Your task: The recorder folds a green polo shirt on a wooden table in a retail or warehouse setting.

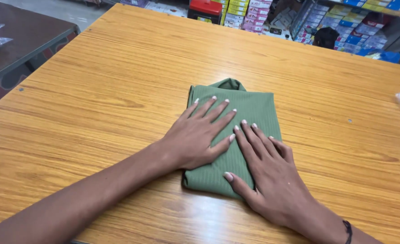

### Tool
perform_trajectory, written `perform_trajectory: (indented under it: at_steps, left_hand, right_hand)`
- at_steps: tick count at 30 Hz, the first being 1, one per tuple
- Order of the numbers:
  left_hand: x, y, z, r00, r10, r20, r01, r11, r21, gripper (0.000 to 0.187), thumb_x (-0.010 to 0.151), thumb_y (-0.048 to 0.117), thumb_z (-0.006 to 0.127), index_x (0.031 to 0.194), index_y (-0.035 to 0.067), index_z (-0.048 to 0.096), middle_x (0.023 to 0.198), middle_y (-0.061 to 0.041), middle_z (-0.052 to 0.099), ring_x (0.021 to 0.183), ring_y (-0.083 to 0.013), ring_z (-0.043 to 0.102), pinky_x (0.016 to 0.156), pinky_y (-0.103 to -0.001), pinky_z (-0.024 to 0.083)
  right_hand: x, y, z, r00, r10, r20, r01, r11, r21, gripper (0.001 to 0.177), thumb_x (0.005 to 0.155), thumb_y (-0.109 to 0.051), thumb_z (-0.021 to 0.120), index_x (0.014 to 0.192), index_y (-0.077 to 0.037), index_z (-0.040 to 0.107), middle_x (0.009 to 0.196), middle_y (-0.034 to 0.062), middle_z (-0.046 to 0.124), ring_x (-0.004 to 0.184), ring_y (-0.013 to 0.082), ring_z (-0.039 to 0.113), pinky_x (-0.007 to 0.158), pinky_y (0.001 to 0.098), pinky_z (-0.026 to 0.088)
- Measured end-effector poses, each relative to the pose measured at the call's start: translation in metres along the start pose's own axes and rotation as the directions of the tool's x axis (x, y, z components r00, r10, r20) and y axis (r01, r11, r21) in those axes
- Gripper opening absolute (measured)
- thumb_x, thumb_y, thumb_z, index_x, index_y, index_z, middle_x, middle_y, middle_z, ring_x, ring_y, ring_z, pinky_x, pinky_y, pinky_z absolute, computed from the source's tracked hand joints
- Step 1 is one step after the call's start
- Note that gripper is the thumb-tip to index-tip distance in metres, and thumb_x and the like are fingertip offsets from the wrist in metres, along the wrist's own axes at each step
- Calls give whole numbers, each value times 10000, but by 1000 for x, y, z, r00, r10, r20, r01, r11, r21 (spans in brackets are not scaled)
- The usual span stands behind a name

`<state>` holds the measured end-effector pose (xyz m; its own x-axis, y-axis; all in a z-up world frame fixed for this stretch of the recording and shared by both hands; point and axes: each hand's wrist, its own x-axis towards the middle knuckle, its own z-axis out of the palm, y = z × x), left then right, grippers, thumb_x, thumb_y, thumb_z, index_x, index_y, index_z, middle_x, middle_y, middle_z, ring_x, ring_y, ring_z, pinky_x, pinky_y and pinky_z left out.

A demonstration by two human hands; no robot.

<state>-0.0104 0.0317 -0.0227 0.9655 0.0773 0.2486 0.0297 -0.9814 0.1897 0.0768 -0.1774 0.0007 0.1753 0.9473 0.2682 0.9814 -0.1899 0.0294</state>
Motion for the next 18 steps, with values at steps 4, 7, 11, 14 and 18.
perform_trajectory:
  at_steps: [4, 7, 11, 14, 18]
  left_hand:
    - [-10, -1, -13, 998, -14, -59, 12, 999, -42, 699, 993, 552, 380, 1557, 138, 384, 1632, -162, 317, 1508, -375, 240, 1195, -576, 160]
    - [-16, -10, -19, 993, -26, -114, 20, 998, -54, 669, 983, 550, 434, 1495, 124, 488, 1582, -162, 413, 1471, -336, 339, 1183, -564, 221]
    - [-15, -21, -25, 947, 85, -309, -64, 995, 76, 582, 997, 527, 508, 1331, 76, 663, 1446, -168, 575, 1377, -316, 487, 1124, -517, 351]
    - [-17, -13, -39, 954, 75, -290, -72, 997, 22, 541, 993, 513, 513, 1223, 64, 709, 1252, -138, 712, 1163, -294, 632, 950, -486, 443]
    - [-14, 0, -59, 984, -3, -179, 20, 996, 91, 512, 1017, 524, 526, 1215, 91, 713, 922, -142, 760, 887, -265, 702, 863, -463, 487]
  right_hand:
    - [4, 6, -7, 999, -38, 22, 37, 999, 24, 868, 964, -581, 441, 1580, -6, 238, 1637, 210, 258, 1513, 345, 219, 1144, 506, 183]
    - [6, 27, -12, 991, -110, 82, 103, 992, 77, 861, 957, -582, 437, 1594, -41, 232, 1651, 196, 246, 1516, 340, 218, 1151, 513, 181]
    - [9, 81, -17, 953, -270, 138, 274, 962, -5, 783, 982, -557, 406, 1641, -160, 259, 1702, 113, 242, 1550, 324, 205, 1209, 551, 143]
    - [0, 112, -23, 965, -251, 78, 263, 917, -300, 707, 973, -549, 388, 1606, -245, 307, 1668, 53, 275, 1530, 328, 193, 1223, 588, 136]
    - [5, 99, -39, 1000, -17, 3, 18, 960, -279, 597, 964, -524, 398, 1519, -304, 378, 1639, -10, 325, 1545, 251, 218, 1231, 523, 188]
